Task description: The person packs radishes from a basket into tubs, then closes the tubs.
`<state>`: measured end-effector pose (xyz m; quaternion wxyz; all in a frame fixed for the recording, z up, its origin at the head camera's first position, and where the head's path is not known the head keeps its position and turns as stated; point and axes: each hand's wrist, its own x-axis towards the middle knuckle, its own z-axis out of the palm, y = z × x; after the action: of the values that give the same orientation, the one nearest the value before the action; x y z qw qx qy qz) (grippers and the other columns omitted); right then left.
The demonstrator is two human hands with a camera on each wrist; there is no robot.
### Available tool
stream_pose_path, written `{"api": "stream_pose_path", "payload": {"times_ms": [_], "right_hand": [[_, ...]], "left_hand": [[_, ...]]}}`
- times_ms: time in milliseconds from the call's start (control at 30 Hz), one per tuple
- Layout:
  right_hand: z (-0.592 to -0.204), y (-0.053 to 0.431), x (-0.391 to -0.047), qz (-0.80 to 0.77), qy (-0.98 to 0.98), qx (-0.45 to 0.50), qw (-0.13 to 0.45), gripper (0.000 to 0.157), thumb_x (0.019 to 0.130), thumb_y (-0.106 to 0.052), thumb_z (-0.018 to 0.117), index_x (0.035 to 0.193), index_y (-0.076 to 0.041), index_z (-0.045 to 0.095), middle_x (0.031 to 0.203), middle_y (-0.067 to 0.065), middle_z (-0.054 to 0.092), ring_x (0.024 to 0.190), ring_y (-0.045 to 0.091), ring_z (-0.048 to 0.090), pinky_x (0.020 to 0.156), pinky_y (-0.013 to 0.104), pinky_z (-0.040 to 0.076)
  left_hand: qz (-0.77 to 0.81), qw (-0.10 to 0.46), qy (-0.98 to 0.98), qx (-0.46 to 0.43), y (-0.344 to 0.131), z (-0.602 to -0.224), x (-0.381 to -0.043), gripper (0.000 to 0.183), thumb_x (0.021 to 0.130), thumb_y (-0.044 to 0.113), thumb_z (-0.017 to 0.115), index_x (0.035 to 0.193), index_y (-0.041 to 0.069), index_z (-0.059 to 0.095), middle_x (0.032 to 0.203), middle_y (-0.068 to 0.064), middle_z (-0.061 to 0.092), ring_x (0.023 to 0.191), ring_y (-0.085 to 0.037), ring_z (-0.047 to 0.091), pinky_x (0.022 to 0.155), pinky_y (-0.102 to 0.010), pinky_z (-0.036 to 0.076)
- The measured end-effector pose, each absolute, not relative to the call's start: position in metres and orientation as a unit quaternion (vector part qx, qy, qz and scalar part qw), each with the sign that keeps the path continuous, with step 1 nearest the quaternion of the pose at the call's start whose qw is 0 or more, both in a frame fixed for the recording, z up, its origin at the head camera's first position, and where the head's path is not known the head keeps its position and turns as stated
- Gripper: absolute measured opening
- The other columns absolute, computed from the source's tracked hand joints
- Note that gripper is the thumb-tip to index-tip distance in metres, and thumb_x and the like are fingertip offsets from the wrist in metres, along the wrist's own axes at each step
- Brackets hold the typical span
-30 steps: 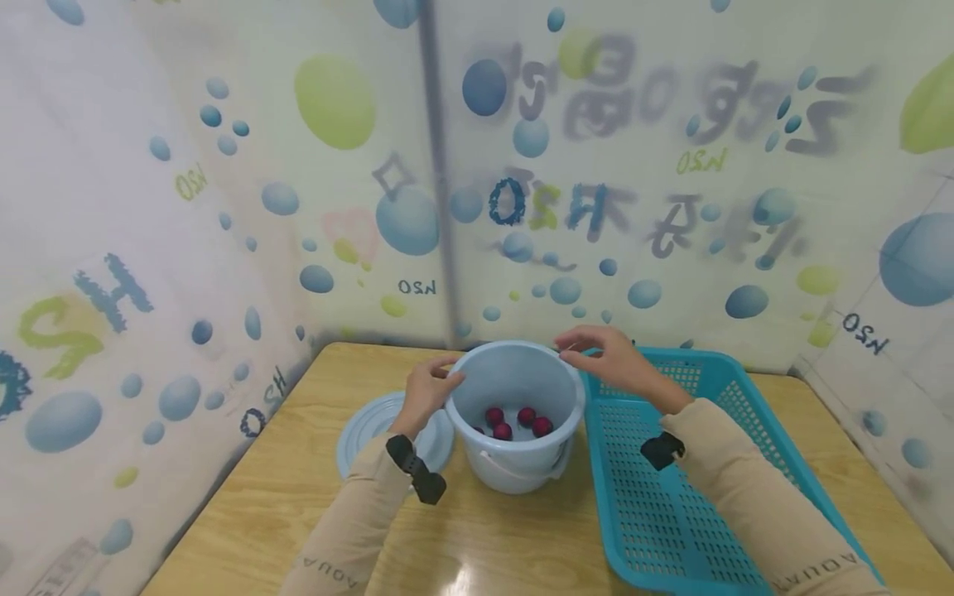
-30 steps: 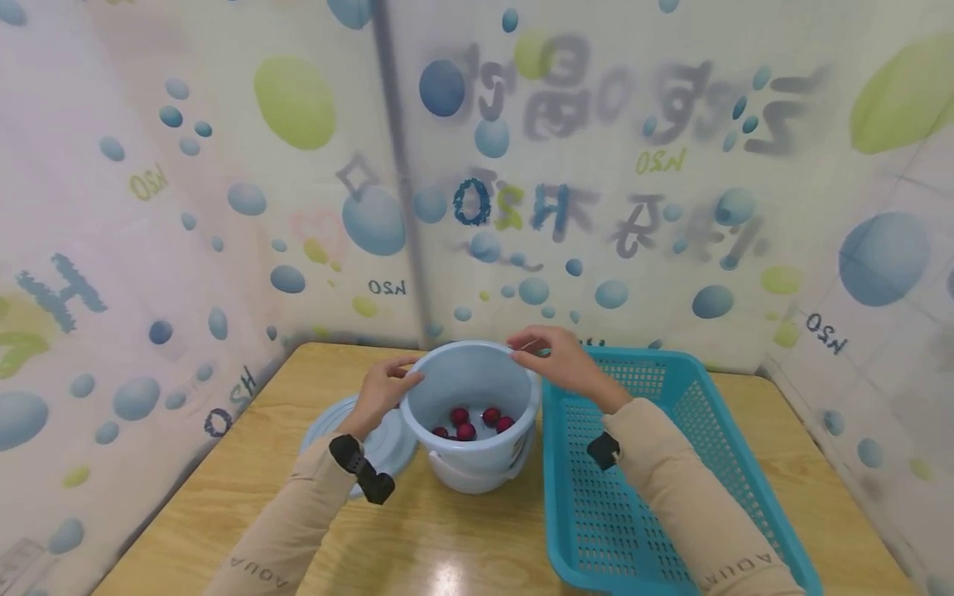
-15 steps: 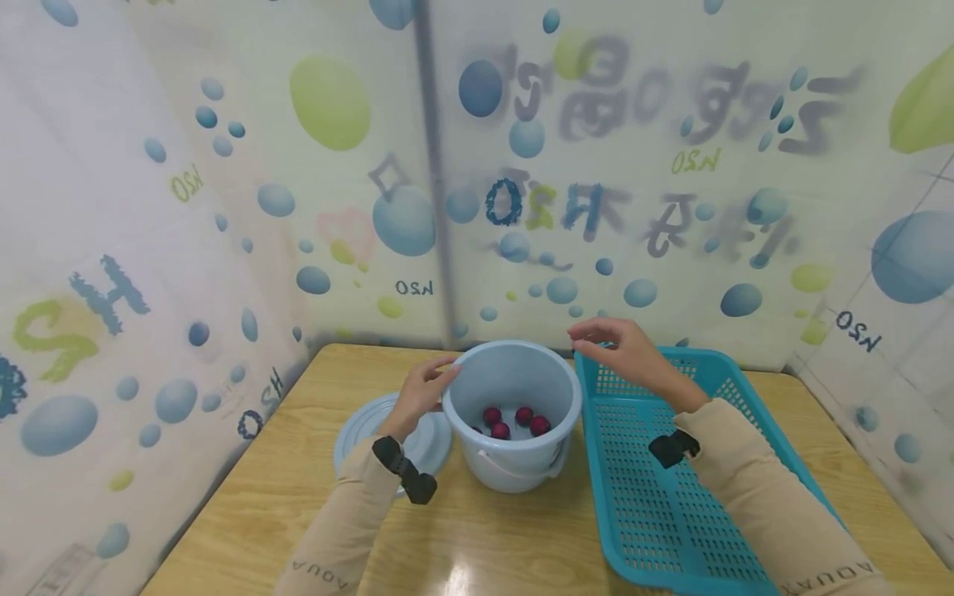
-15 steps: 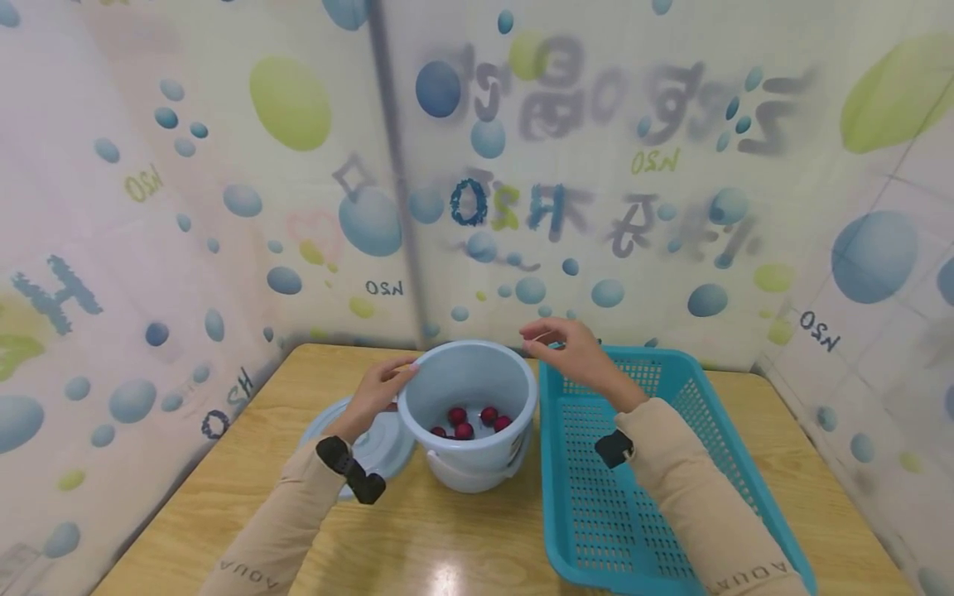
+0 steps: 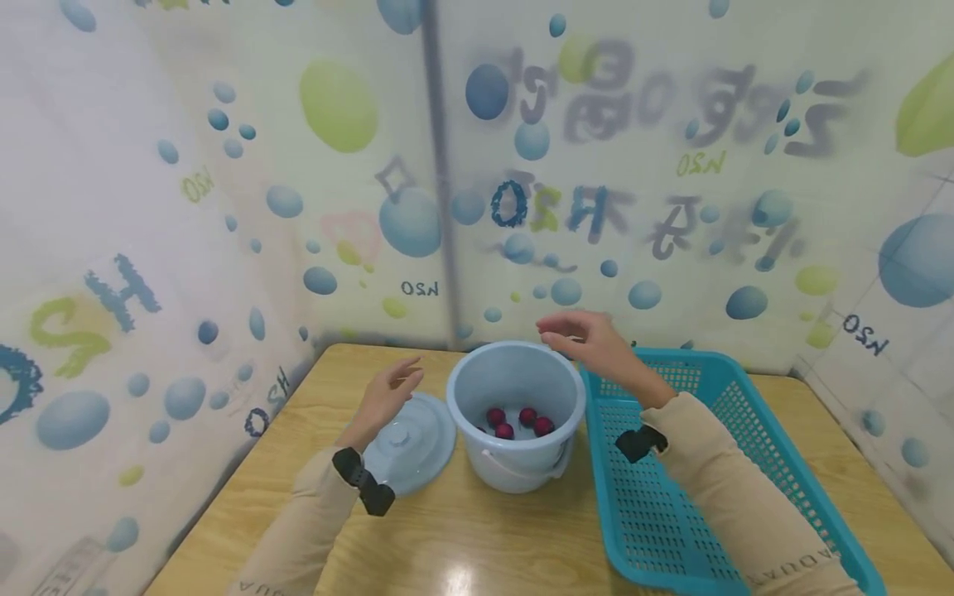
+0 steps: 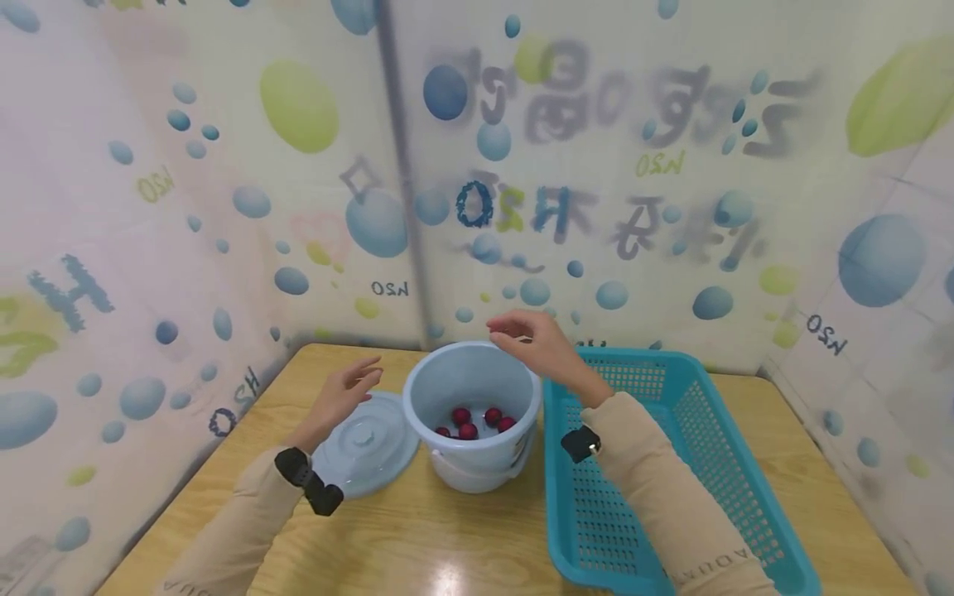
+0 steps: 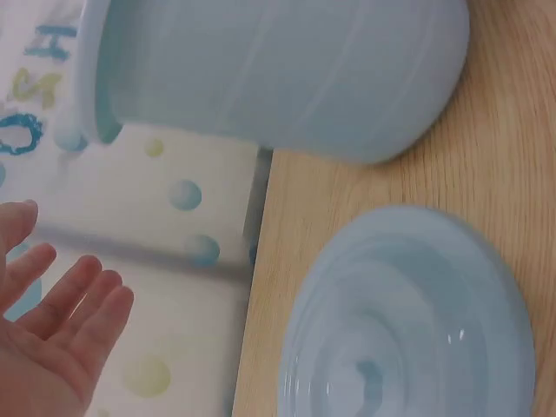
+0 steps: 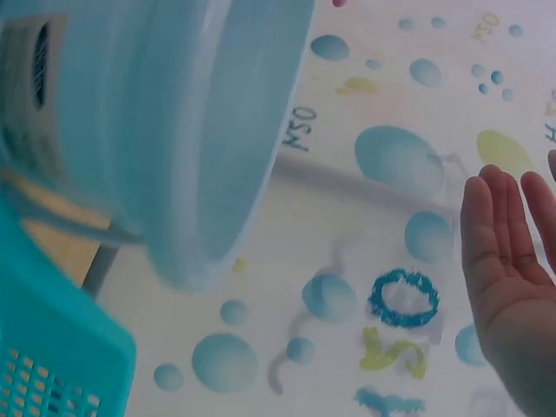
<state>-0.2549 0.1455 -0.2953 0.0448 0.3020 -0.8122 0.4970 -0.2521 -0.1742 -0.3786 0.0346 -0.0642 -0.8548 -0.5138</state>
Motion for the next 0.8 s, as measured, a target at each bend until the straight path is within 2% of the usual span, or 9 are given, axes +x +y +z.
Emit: {"api": "stream_pose_path", "payload": {"times_ms": [200,533,800], "right_hand": [[-0.293,0.109,-0.254,0.506,-0.801,0.318,0.033,0.035,0.087,-0.016,0.055,0.117,0.002,0.052,0.114,0.015,0.056,0.101,0.024,0.054,0.083,0.037,0.046],[-0.292,0.046,-0.249,0.515,-0.788,0.337,-0.004,0.043,0.086,-0.014,0.056,0.125,0.000,0.044,0.125,0.013,0.048,0.112,0.024,0.048,0.090,0.031,0.041],[-0.299,-0.002,-0.252,0.497,-0.801,0.330,-0.040,0.047,0.087,-0.018,0.054,0.130,-0.003,0.039,0.132,0.011,0.042,0.118,0.024,0.041,0.095,0.036,0.036]], "left_hand": [[-0.485,0.057,-0.871,-0.063,-0.200,-0.375,-0.245,0.045,0.092,0.030,0.045,0.132,0.007,0.040,0.129,-0.016,0.044,0.120,-0.032,0.038,0.095,-0.048,0.033],[-0.435,0.065,-0.897,-0.042,-0.235,-0.376,-0.233,0.049,0.093,0.031,0.042,0.133,0.003,0.036,0.136,-0.020,0.033,0.123,-0.036,0.031,0.096,-0.049,0.030],[-0.404,0.061,-0.913,-0.010,-0.255,-0.387,-0.227,0.054,0.093,0.037,0.039,0.135,0.002,0.032,0.138,-0.021,0.028,0.125,-0.037,0.027,0.098,-0.050,0.026]]}}
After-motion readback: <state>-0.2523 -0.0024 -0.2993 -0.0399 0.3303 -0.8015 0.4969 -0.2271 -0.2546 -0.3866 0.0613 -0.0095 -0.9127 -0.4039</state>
